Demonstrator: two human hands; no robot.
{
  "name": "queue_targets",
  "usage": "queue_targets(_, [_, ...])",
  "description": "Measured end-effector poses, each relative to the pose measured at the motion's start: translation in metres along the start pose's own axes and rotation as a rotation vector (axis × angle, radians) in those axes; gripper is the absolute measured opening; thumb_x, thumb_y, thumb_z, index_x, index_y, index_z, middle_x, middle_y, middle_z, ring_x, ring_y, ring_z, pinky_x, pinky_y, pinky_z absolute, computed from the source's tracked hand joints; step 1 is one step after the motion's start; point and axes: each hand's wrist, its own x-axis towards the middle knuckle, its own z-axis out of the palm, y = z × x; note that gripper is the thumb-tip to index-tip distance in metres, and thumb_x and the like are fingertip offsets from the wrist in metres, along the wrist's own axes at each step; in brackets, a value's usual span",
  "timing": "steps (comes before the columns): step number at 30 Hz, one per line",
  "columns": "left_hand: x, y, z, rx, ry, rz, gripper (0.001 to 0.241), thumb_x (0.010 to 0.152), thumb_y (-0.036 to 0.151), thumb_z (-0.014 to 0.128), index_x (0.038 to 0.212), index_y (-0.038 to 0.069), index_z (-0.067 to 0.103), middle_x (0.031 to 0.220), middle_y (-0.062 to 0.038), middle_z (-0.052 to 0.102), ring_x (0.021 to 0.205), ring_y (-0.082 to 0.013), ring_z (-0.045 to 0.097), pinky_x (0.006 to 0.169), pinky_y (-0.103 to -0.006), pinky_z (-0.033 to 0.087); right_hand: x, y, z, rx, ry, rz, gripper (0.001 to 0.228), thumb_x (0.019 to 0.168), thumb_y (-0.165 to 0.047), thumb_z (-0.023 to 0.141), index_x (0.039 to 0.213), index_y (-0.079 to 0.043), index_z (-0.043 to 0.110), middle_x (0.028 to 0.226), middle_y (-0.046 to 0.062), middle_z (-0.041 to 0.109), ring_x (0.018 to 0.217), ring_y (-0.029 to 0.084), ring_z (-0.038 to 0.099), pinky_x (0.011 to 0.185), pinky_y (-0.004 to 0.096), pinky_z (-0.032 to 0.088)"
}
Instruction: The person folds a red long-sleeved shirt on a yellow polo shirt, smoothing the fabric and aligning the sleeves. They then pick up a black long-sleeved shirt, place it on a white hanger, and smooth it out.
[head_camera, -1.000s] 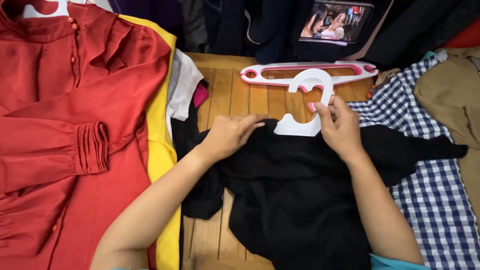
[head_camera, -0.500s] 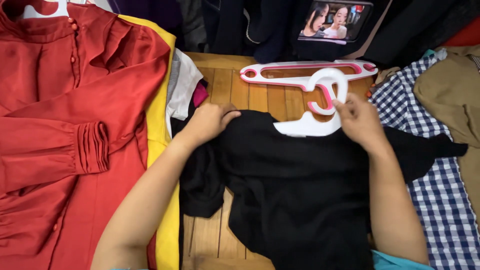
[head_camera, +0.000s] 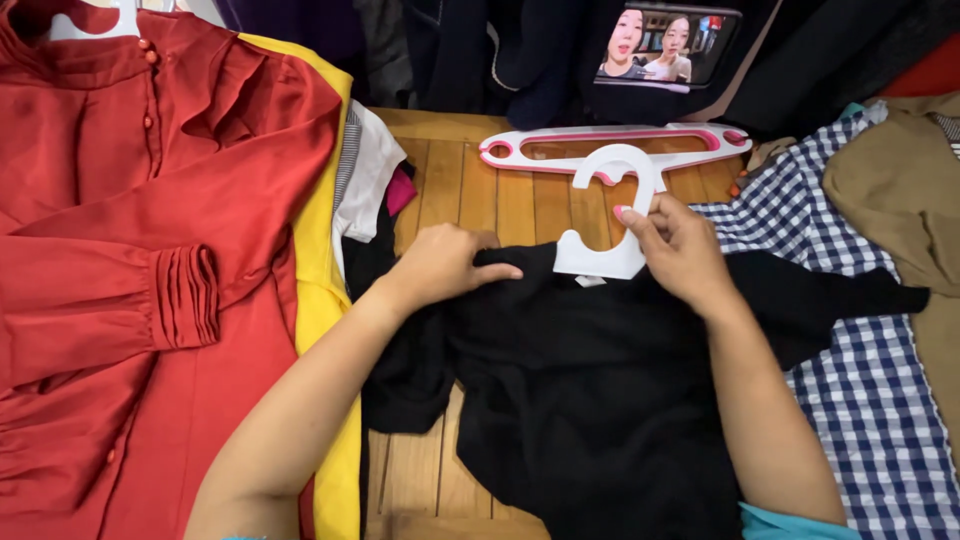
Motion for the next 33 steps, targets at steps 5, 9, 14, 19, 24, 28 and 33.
queue_targets(5, [0.006,-0.038,0.003,0.037,0.226,-0.04,0.059,0.082,0.074,0.069,0.096,0.017,0.074,0.076,-0.01,0.075,0.079,-0.0351,0.073,0.072,-0.0459,0.054,-0.001,-0.006,-0.057,-0.212,-0.118,0.129,0.035,0.101,-0.039,0.066,0.113,-0.007,0.071,0.108,0.013,0.076,0.105,0.034,0.069,0.09,0.047,0.049])
queue_targets(9, [0.007,-0.059,-0.001,0.057,0.317,-0.109,0.062,0.084,0.076,0.067,0.088,0.014,0.072,0.07,-0.011,0.072,0.075,-0.0361,0.07,0.062,-0.0468,0.05,-0.001,-0.003,-0.097,-0.339,-0.245,0.6,0.075,0.091,-0.056,0.059,0.146,-0.006,0.054,0.152,0.013,0.053,0.139,0.034,0.049,0.115,0.046,0.037])
queue_targets(14, [0.01,-0.068,0.0,0.029,0.293,-0.198,0.062,0.084,0.076,0.065,0.096,0.016,0.075,0.069,-0.007,0.071,0.077,-0.0333,0.07,0.062,-0.047,0.048,-0.014,0.001,-0.108,-0.295,-0.339,0.768,0.075,0.088,-0.045,0.067,0.151,-0.008,0.049,0.149,0.016,0.056,0.133,0.037,0.057,0.111,0.046,0.045])
queue_targets(19, [0.014,-0.078,0.008,0.064,0.276,-0.242,0.066,0.085,0.076,0.064,0.104,0.014,0.076,0.075,-0.009,0.074,0.081,-0.0359,0.071,0.064,-0.0487,0.05,-0.032,0.052,-0.134,-0.198,-0.182,0.727,0.047,0.096,-0.035,0.069,0.134,-0.009,0.067,0.135,0.016,0.067,0.126,0.031,0.061,0.108,0.043,0.044])
queue_targets(24, [0.013,-0.078,0.008,0.087,0.266,-0.262,0.066,0.087,0.077,0.061,0.104,0.016,0.076,0.079,-0.011,0.074,0.082,-0.0378,0.07,0.066,-0.0511,0.052,-0.06,0.211,-0.158,-0.848,-0.21,0.217,0.067,0.082,-0.04,0.066,0.147,-0.021,0.06,0.154,0.008,0.057,0.146,0.033,0.044,0.116,0.062,0.024])
queue_targets(28, [0.012,-0.079,0.007,0.078,0.285,-0.254,0.063,0.088,0.076,0.061,0.1,0.016,0.075,0.075,-0.009,0.072,0.079,-0.0358,0.069,0.065,-0.049,0.051,-0.069,0.192,-0.157,-0.966,-0.283,0.325,0.057,0.092,-0.047,0.06,0.144,-0.023,0.064,0.143,0.013,0.066,0.144,0.035,0.046,0.118,0.059,0.024])
queue_targets(33, [0.013,-0.081,0.01,0.085,0.314,-0.26,0.062,0.087,0.077,0.061,0.097,0.018,0.075,0.073,-0.007,0.072,0.077,-0.0345,0.07,0.064,-0.0481,0.051,-0.075,0.13,-0.176,-0.675,-0.241,0.567,0.054,0.095,-0.045,0.069,0.14,-0.015,0.069,0.13,0.021,0.073,0.111,0.039,0.07,0.091,0.048,0.053])
